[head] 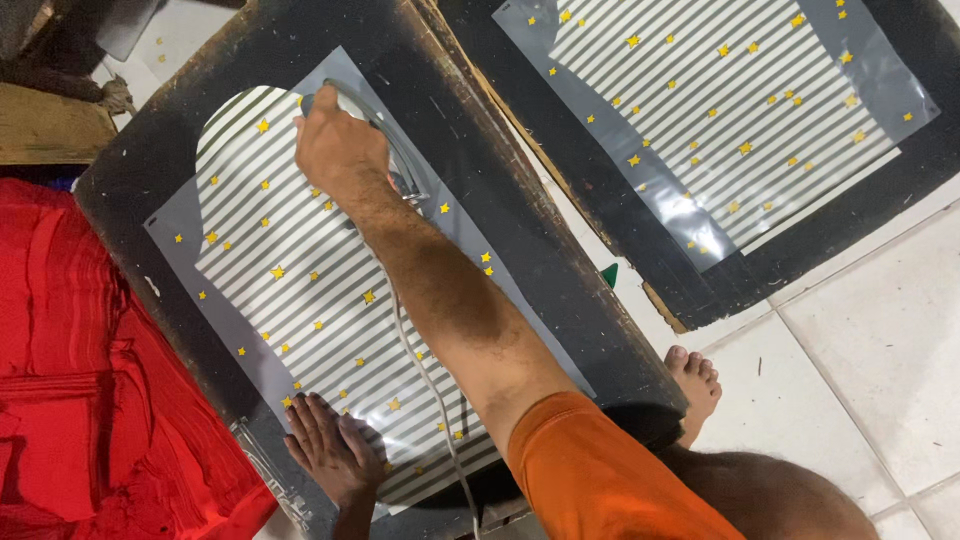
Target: The person positions a striped t-shirt on a flat surface and uses an electric iron to press the fabric. The person moves the iron back and forth across the shirt to smooth out wrinkles.
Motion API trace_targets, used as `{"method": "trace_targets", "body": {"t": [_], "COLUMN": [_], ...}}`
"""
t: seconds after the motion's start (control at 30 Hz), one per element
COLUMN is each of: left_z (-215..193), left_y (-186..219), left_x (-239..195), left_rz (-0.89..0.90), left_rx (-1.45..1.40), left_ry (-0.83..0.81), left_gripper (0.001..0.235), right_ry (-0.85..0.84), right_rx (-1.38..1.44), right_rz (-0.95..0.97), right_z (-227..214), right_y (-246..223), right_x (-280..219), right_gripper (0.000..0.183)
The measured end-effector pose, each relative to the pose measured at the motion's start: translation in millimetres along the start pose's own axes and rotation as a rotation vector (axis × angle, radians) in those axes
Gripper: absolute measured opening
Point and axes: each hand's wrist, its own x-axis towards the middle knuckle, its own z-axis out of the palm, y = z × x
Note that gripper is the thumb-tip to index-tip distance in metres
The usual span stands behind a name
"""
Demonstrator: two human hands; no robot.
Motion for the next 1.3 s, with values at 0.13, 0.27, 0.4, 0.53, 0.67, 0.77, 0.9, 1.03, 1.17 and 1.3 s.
{"method": "trace_targets", "body": {"t": [0.13,0.27,0.4,0.53,0.67,0.77,0.9,1.03,1.17,1.3], "left_z": [-3,-1,-2,1,-1,2,-6,0,-9,-8], "left_y": [5,2,0,-10,-16,-14,-19,-26,-23,-25], "left_x": [0,1,-1,-1,0,3,3,0,2,4], "left_rz": [-0.016,0.052,0.041,0.010,0.014,-0.025,0.006,-0.012,-0.046,-0.011], "left_rx": [-0.009,0.029,-0.044,-0.062,-0.062,-0.082,-0.099,-0.024,-0.108,-0.108], "left_ry": [-0.033,0.037,0.014,0.041,0.015,0.012,0.023,-0.027,-0.032,0.014], "left_gripper": [0.062,0.059,0.059,0.058,0.058,0.059,0.057,0.060,0.059,0.055], "right_ry": [-0.022,-0.053,-0.041,0.017,0.146,0.188,-0.044,0.011,-0.065,-0.070], "right_rx": [0.026,0.000,-0.073,-0.104,-0.165,-0.207,-0.148,-0.207,-0.163,-0.255], "right_rz": [-0.013,0.002,-0.030,-0.084,-0.143,-0.233,-0.195,-0.209,-0.264,-0.340], "right_z": [6,-19,-16,11,11,16,19,67,101,137], "right_y": [4,-9,-6,22,27,26,-25,-43,-73,-86], "right_x": [7,-14,-12,19,22,26,-24,-3,1,20], "right_gripper": [0.058,0.048,0.045,0.063,0.044,0.043,0.047,0.044,0.035,0.044]}}
